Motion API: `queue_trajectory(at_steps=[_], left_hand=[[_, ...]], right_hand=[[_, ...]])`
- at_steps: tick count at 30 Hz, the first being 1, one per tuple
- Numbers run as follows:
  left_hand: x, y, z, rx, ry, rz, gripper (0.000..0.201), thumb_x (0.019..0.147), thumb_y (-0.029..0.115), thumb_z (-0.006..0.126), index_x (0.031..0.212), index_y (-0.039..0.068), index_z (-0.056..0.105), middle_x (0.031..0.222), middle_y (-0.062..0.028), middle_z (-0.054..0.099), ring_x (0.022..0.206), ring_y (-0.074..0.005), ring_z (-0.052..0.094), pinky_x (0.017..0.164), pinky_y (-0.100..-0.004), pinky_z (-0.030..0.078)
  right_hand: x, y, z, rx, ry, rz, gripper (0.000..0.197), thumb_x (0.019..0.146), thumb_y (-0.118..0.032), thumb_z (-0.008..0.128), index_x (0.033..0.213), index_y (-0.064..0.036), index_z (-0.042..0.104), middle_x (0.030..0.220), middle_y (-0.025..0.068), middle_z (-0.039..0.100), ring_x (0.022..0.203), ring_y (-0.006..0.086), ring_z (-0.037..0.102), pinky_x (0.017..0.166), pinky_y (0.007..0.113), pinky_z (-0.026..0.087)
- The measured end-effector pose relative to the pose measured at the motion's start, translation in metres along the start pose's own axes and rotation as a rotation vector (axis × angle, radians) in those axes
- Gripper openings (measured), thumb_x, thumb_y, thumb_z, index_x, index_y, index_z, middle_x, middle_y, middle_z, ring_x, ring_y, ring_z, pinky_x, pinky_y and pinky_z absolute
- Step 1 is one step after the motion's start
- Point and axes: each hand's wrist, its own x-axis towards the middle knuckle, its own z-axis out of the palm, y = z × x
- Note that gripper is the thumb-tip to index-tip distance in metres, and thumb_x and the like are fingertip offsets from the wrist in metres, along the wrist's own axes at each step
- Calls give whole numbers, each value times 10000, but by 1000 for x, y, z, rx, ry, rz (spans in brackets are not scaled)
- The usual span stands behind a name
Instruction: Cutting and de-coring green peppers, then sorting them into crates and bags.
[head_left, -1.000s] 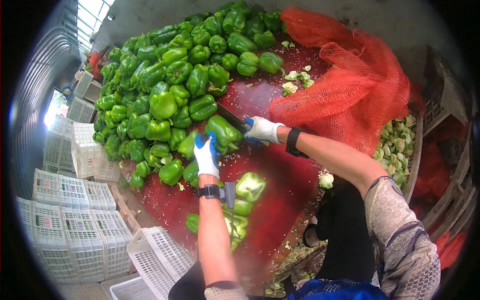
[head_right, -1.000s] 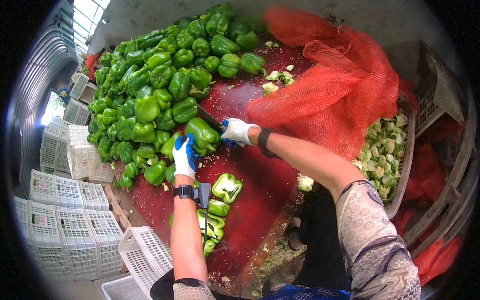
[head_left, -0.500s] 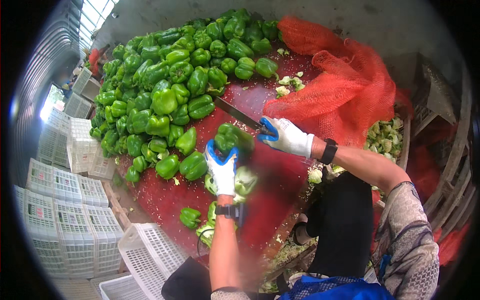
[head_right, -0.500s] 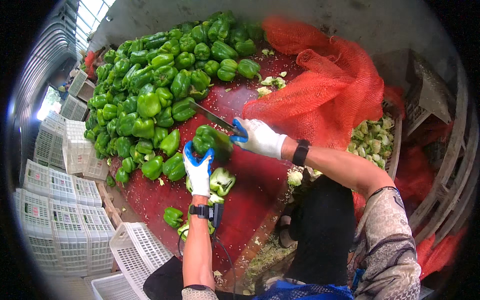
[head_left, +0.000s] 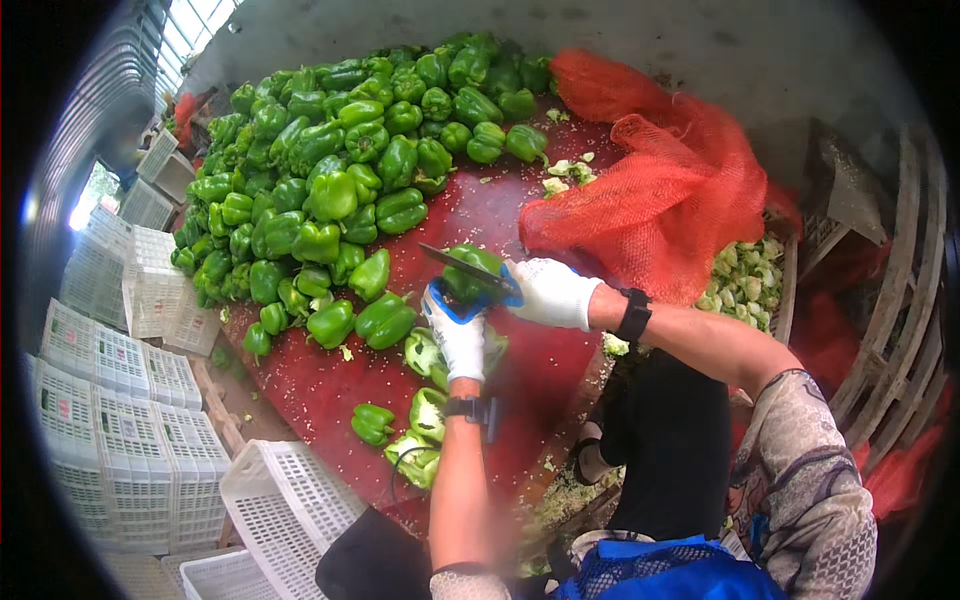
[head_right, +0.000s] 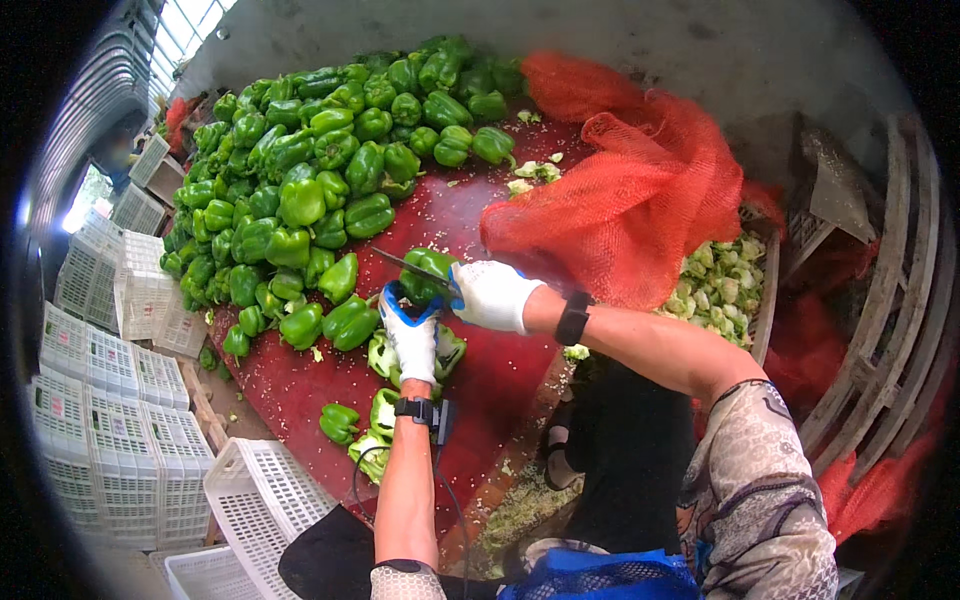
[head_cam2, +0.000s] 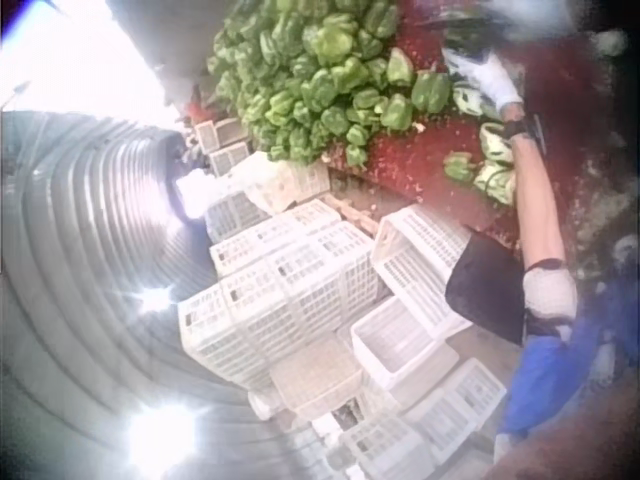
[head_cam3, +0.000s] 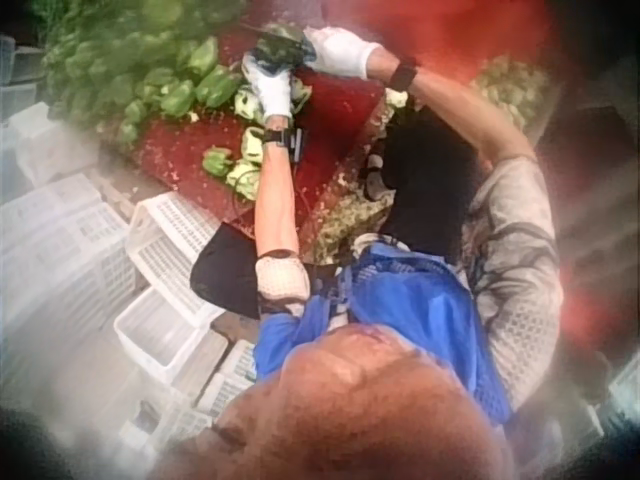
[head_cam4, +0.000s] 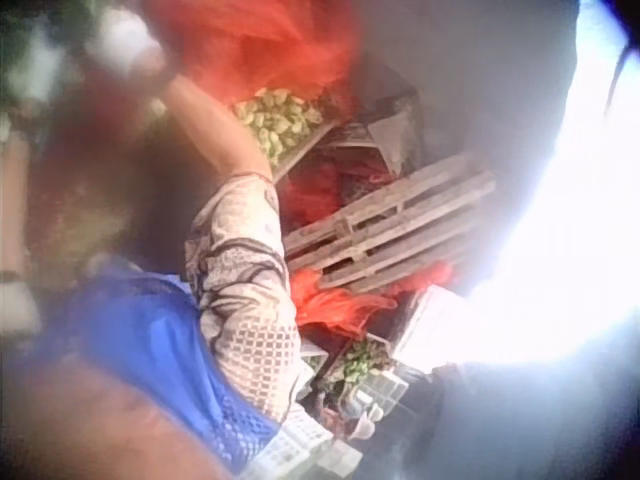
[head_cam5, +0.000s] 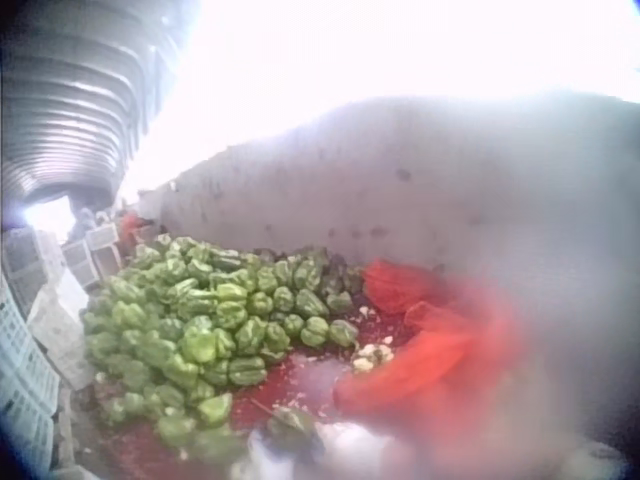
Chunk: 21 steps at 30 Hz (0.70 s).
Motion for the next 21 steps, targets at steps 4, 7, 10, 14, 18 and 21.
queue_trajectory(at_steps=[4,7,10,14,18,21], left_hand=[[1,9,4,23,-36,21,705,660,140,853,1247,6,485,1206,-170,540,1096,-319,541,958,-431,444],[0,9,4,22,-16,34,695,649,137,854,1228,9,492,1181,-175,540,1077,-341,544,948,-436,445],[1,15,10,63,-13,55,692,643,123,847,1228,17,492,1153,-179,542,1060,-363,547,933,-447,450],[0,17,6,45,-31,38,720,646,133,847,1257,19,483,1197,-171,535,1093,-349,539,960,-441,444],[-3,18,16,24,-148,95,763,672,121,833,1326,25,452,1241,-172,517,1129,-329,529,992,-421,431],[-5,34,29,19,-117,120,727,704,70,792,1345,35,451,1242,-167,522,1121,-333,544,990,-429,439]], right_hand=[[-2,-1,-9,-88,-8,-4,299,832,-199,637,982,41,543,814,237,653,790,419,641,698,494,508],[4,0,-14,-106,-60,-29,295,812,-199,642,974,32,558,838,242,657,800,422,644,703,496,511],[14,1,-30,-161,-189,36,288,790,-200,653,954,23,575,863,243,663,821,422,651,715,496,516],[26,12,-16,-211,-349,152,310,807,-196,633,1042,4,604,922,242,678,870,412,661,754,482,530],[-12,67,37,-94,-106,121,342,816,-204,617,1127,-62,606,962,231,677,896,406,656,774,484,522],[-28,84,48,-216,-141,230,350,818,-187,616,1145,-63,604,967,232,676,897,397,661,773,482,518]])
